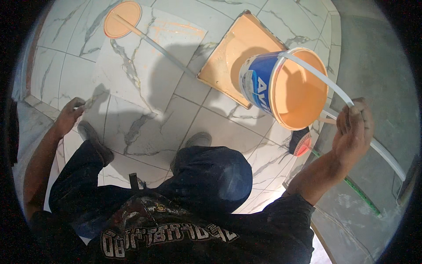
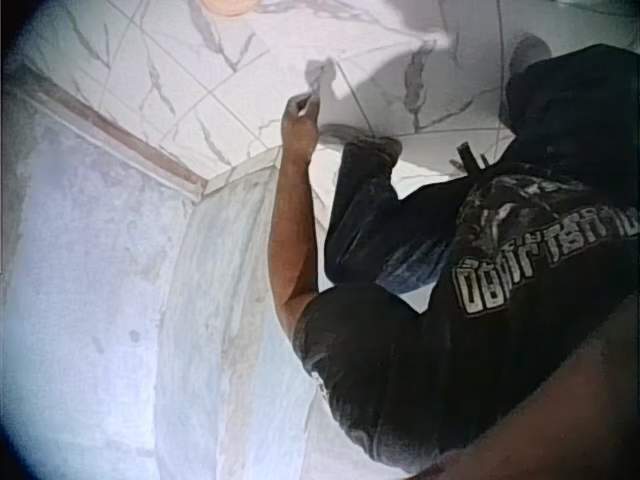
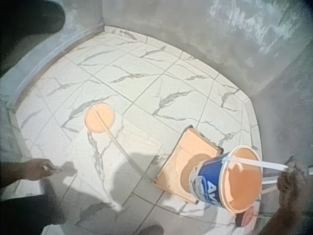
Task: The person is opening a bucket of orange paint, stirring it with a plastic stick, and pouring it into a paint tray.
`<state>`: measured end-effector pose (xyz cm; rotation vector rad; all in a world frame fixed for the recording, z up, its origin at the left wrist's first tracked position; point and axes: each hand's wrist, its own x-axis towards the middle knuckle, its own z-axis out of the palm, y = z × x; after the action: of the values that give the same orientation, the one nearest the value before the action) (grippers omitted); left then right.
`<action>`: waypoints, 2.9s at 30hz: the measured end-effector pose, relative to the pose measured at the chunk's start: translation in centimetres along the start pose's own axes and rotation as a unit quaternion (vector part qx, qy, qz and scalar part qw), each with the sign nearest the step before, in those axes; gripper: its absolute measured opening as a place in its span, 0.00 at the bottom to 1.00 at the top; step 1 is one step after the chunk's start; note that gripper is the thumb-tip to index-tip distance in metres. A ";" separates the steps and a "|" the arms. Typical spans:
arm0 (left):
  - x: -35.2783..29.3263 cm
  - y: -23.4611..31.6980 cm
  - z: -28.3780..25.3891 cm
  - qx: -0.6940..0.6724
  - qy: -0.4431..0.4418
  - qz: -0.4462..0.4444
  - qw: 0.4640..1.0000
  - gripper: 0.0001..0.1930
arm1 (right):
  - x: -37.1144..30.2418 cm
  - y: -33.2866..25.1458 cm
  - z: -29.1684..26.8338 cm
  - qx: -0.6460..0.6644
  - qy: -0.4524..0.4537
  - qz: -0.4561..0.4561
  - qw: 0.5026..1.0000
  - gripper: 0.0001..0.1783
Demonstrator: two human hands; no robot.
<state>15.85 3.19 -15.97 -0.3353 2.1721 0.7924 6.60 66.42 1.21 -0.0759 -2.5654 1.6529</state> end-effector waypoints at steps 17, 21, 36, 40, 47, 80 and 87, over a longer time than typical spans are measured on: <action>-7.4 -15.3 -6.8 0.092 0.103 0.002 0.990 0.14 | 0.0 -5.8 -0.8 -0.011 0.041 0.005 0.999 0.13; -8.4 -16.2 -6.9 0.108 0.132 -0.006 0.985 0.15 | -0.7 -6.6 -1.2 -0.038 0.087 0.014 0.995 0.14; -10.1 -16.9 -9.1 0.062 0.155 -0.010 0.986 0.17 | 0.4 -3.9 0.9 -0.044 0.055 0.039 0.997 0.12; -10.5 -16.9 -10.0 0.077 0.172 -0.047 0.981 0.18 | -0.1 -7.4 -0.3 -0.041 0.067 0.002 0.997 0.13; -10.7 -15.2 -8.5 0.010 0.155 -0.009 0.988 0.15 | 1.0 -2.0 1.3 -0.073 0.046 0.023 0.996 0.11; -10.4 -17.4 -9.3 0.001 0.179 -0.009 0.984 0.15 | 1.9 -3.0 0.7 -0.325 -0.117 -0.176 0.922 0.21; -12.7 -18.2 -8.6 -0.081 0.168 -0.052 0.981 0.15 | 1.4 -2.8 4.3 -0.388 -0.090 -0.144 0.906 0.18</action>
<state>27.71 -16.54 -9.91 -0.7028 2.3811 0.9083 4.80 61.46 2.03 0.4000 -3.0100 0.4940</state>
